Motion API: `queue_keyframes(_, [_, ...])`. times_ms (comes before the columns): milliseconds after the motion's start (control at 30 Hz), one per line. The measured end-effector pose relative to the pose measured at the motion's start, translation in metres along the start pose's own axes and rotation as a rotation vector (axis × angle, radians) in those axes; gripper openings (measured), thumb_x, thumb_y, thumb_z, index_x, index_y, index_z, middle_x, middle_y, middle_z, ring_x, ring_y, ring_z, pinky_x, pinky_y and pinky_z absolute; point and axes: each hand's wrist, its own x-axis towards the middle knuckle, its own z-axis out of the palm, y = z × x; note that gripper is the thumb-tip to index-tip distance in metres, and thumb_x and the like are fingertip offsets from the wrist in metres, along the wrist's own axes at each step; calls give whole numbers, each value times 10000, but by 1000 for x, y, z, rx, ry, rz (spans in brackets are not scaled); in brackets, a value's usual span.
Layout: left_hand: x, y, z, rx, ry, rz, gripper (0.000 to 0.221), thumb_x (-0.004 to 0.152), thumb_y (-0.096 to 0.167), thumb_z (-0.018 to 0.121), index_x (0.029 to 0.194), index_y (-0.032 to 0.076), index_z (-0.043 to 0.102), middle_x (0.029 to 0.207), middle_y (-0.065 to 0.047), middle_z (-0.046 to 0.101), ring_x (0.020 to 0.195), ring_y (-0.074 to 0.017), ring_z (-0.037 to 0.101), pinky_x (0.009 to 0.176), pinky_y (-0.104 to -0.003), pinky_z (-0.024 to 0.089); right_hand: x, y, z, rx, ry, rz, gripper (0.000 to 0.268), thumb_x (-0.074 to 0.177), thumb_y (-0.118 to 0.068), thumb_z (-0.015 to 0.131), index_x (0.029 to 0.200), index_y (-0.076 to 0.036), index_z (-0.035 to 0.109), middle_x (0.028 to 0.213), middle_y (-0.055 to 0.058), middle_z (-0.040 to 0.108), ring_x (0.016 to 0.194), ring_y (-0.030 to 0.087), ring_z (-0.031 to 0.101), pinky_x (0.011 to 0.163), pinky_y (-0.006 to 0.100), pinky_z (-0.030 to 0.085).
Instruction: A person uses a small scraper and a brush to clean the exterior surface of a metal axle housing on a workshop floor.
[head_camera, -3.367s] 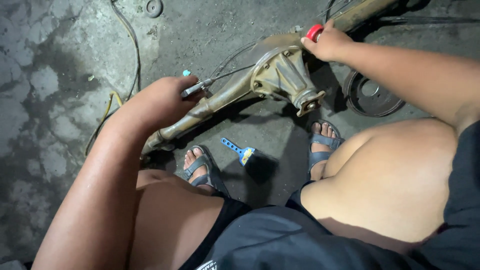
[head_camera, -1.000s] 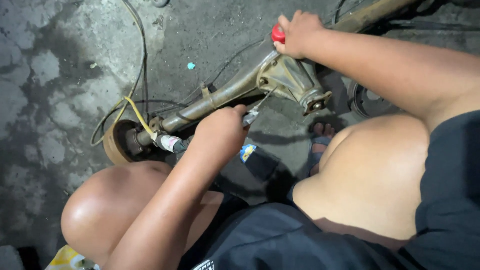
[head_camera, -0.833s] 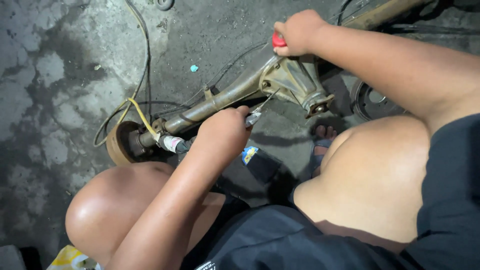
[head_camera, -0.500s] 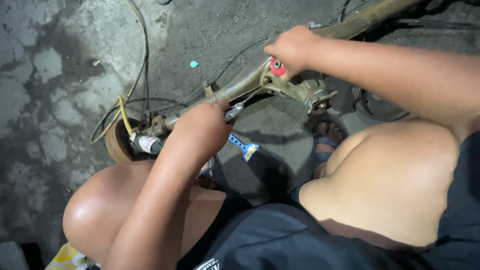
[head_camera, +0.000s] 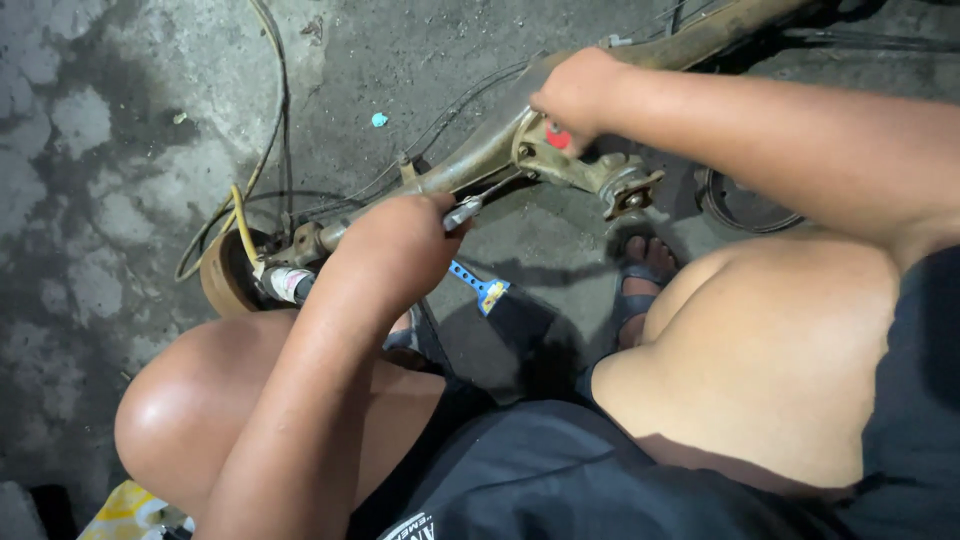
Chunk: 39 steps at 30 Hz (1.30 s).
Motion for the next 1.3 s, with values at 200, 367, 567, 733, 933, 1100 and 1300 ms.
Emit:
queue_keyframes(200, [3,-3,7,1,57,30,279,999,418,549,1056,185,691,891,-143,740,850,-428,675,704,-536,499,-12,-9,-29,-33,-99,28,699,840,-652,729,1310,-159,574,882,1,733,784,211,719,555,325,549])
queue_keyframes(367, [5,-4,9,50,32,5,310,1008,440,532,1072,169,670,919,-148,736,876,-436,677,708,-546,516,-19,-15,-51,10,-259,32,612,772,-658,824,1154,-189,730,960,-59,737,936,183,713,712,341,620])
queue_keyframes(567, [11,-5,11,63,50,39,311,1014,427,514,1099,169,666,911,-147,738,860,-435,680,698,-545,513,-10,-5,-47,146,-359,68,913,707,-615,922,1473,-271,562,1308,5,735,1191,281,700,868,438,593])
queue_keyframes(733, [19,-9,20,85,71,61,324,1008,445,536,1093,164,673,865,-153,730,821,-439,673,668,-548,503,4,2,-14,87,-161,63,793,726,-615,860,1363,-241,573,1135,12,731,1037,280,712,723,440,585])
queue_keyframes(933, [17,-5,18,83,55,63,322,1021,446,527,1092,170,677,885,-134,736,835,-427,679,664,-542,519,-10,-7,-34,29,-199,50,791,776,-678,804,1371,-218,557,1107,-18,742,1005,222,721,708,366,622])
queue_keyframes(1100, [19,-7,20,59,107,79,309,1019,447,541,1008,164,664,832,-136,719,786,-433,660,633,-548,489,-3,-8,-31,79,-322,69,828,757,-626,872,1444,-270,579,1217,-20,747,1148,252,699,851,419,614])
queue_keyframes(1300, [10,4,3,-18,68,118,329,991,457,559,1027,152,678,933,-182,735,897,-461,665,731,-553,482,-1,2,-27,156,-360,29,914,783,-539,880,1553,-320,440,1416,-6,652,1229,281,663,878,438,571])
